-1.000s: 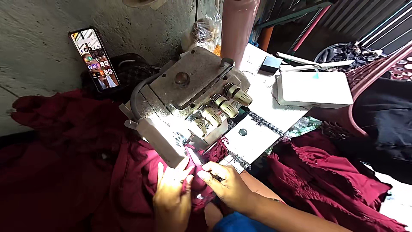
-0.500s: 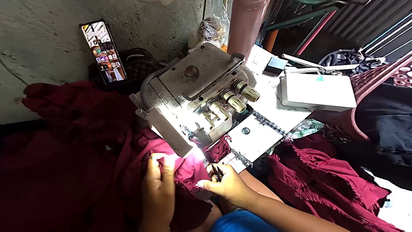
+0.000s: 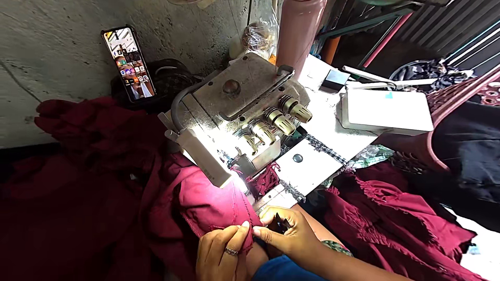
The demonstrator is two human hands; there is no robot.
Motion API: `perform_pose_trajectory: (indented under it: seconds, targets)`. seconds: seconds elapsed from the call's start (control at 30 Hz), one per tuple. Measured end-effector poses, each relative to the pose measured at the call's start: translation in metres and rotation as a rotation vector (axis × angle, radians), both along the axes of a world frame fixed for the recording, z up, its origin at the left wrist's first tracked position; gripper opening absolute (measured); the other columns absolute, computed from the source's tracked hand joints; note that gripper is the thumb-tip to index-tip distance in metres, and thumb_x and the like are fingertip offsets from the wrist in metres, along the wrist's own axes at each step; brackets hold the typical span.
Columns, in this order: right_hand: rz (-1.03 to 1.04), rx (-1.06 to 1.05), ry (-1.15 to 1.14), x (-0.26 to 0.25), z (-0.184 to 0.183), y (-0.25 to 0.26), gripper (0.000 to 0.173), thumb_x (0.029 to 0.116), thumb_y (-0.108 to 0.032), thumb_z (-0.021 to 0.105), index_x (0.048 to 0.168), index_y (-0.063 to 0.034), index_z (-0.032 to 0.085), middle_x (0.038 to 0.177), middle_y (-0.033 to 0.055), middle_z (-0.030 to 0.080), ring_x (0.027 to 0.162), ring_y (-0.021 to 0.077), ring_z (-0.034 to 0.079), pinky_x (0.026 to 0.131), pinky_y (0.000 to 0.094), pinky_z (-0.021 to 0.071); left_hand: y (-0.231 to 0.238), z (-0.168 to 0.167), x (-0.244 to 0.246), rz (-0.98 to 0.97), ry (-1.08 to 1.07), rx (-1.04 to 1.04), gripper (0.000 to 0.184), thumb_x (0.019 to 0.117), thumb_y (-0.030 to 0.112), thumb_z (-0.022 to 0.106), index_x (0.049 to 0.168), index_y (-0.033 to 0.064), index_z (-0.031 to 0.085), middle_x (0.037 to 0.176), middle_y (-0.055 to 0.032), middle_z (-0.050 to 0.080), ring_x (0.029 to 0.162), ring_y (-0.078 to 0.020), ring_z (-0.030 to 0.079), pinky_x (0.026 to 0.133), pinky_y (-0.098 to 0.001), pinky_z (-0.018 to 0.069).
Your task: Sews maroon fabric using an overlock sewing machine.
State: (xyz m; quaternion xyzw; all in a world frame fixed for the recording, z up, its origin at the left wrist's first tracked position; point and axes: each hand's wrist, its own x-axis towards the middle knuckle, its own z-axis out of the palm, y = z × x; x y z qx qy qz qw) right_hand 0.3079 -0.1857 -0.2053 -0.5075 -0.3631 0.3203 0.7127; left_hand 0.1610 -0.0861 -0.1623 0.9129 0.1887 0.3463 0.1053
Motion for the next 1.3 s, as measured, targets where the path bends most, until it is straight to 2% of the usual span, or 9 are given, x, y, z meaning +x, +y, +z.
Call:
perform_pose_trajectory:
  seconds: [0.43, 0.7, 0.77, 0.83, 0.93, 1.0, 1.1, 1.2, 1.3]
  targets:
    - [-0.029, 0.083, -0.194, 0.004, -0.008, -0.004, 0.008, 0.0920, -0.010, 0.069, 0.090, -0.0027, 0.071, 0.089, 0.0021, 0.071, 0.080, -0.0033, 0.063, 0.069, 0.0093, 0.0500, -0.024, -0.007, 0.013, 0.109, -0.052, -0.050, 0.017, 0.1024, 0.023, 0.057, 0.100, 0.0156, 0.073, 0.098, 0.0020, 0.064, 0.102, -0.0095, 0.055, 0.097, -0.0193, 0.0381]
    - [0.061, -0.040, -0.094, 0.011, 0.003, 0.000, 0.021, 0.0981, -0.021, 0.066, 0.085, -0.0045, 0.071, 0.080, -0.0035, 0.067, 0.069, -0.0081, 0.056, 0.061, 0.0078, 0.0445, -0.033, -0.010, 0.000, 0.148, 0.005, -0.154, 0.028, 0.1013, 0.034, 0.048, 0.112, 0.0251, 0.072, 0.116, 0.0036, 0.059, 0.119, -0.0121, 0.047, 0.104, -0.0328, 0.0263]
    - [0.032, -0.043, -0.197, 0.013, 0.005, -0.002, 0.022, 0.0984, -0.019, 0.065, 0.084, -0.0035, 0.071, 0.077, -0.0018, 0.068, 0.070, -0.0076, 0.058, 0.063, 0.0074, 0.0454, -0.040, -0.014, -0.011, 0.087, -0.125, -0.332, 0.015, 0.1012, 0.042, 0.054, 0.108, 0.0326, 0.063, 0.112, 0.0156, 0.054, 0.116, 0.0039, 0.047, 0.105, -0.0182, 0.0317]
    - [-0.013, -0.048, -0.295, 0.015, 0.004, -0.001, 0.022, 0.0969, -0.019, 0.065, 0.082, -0.0038, 0.070, 0.073, -0.0010, 0.065, 0.066, -0.0069, 0.055, 0.059, 0.0075, 0.0423, -0.055, -0.024, -0.012, -0.107, -0.206, -0.755, 0.021, 0.1035, 0.045, 0.055, 0.100, 0.0260, 0.063, 0.098, 0.0180, 0.060, 0.100, 0.0100, 0.055, 0.090, -0.0118, 0.0427]
    - [-0.031, -0.070, -0.404, 0.014, 0.006, 0.000, 0.025, 0.0978, -0.022, 0.063, 0.080, -0.0047, 0.068, 0.069, -0.0003, 0.062, 0.063, -0.0043, 0.054, 0.057, 0.0095, 0.0418, -0.058, -0.042, 0.003, -0.310, -0.399, -1.717, 0.048, 0.0889, 0.068, 0.057, 0.112, 0.0280, 0.073, 0.102, 0.0112, 0.075, 0.095, -0.0006, 0.069, 0.086, -0.0229, 0.0556]
    - [-0.035, -0.062, -0.398, 0.015, 0.008, -0.001, 0.024, 0.0976, -0.021, 0.062, 0.080, -0.0045, 0.066, 0.068, -0.0008, 0.060, 0.062, -0.0049, 0.052, 0.056, 0.0088, 0.0407, -0.044, -0.031, 0.016, -0.236, -0.681, -1.905, 0.044, 0.0857, 0.060, 0.069, 0.111, 0.0245, 0.078, 0.104, 0.0032, 0.077, 0.099, -0.0096, 0.073, 0.091, -0.0312, 0.0584]
    - [-0.039, -0.059, -0.332, 0.017, 0.012, -0.007, 0.023, 0.0975, -0.019, 0.063, 0.080, -0.0047, 0.066, 0.066, -0.0032, 0.057, 0.060, -0.0076, 0.048, 0.055, 0.0064, 0.0374, -0.040, -0.009, 0.038, 0.141, -0.748, -1.140, 0.021, 0.0897, 0.014, 0.074, 0.109, 0.0102, 0.066, 0.096, 0.0060, 0.077, 0.093, 0.0001, 0.072, 0.086, -0.0204, 0.0596]
    - [-0.063, -0.053, -0.319, 0.021, 0.011, -0.001, 0.022, 0.0972, -0.020, 0.064, 0.080, -0.0055, 0.067, 0.067, -0.0039, 0.058, 0.060, -0.0077, 0.050, 0.055, 0.0066, 0.0389, -0.021, -0.004, 0.037, 0.249, -0.341, -0.373, 0.033, 0.0911, 0.028, 0.071, 0.098, -0.0043, 0.067, 0.094, 0.0021, 0.073, 0.099, 0.0121, 0.064, 0.093, -0.0094, 0.0498]
    - [-0.068, -0.064, -0.300, 0.026, 0.011, 0.018, 0.021, 0.0956, -0.019, 0.063, 0.079, -0.0060, 0.067, 0.069, -0.0044, 0.061, 0.062, -0.0074, 0.051, 0.056, 0.0081, 0.0397, -0.009, 0.015, 0.039, 0.337, 0.000, -0.270, 0.033, 0.0956, 0.028, 0.063, 0.093, -0.0025, 0.075, 0.086, -0.0093, 0.075, 0.087, 0.0003, 0.070, 0.084, -0.0155, 0.0523]
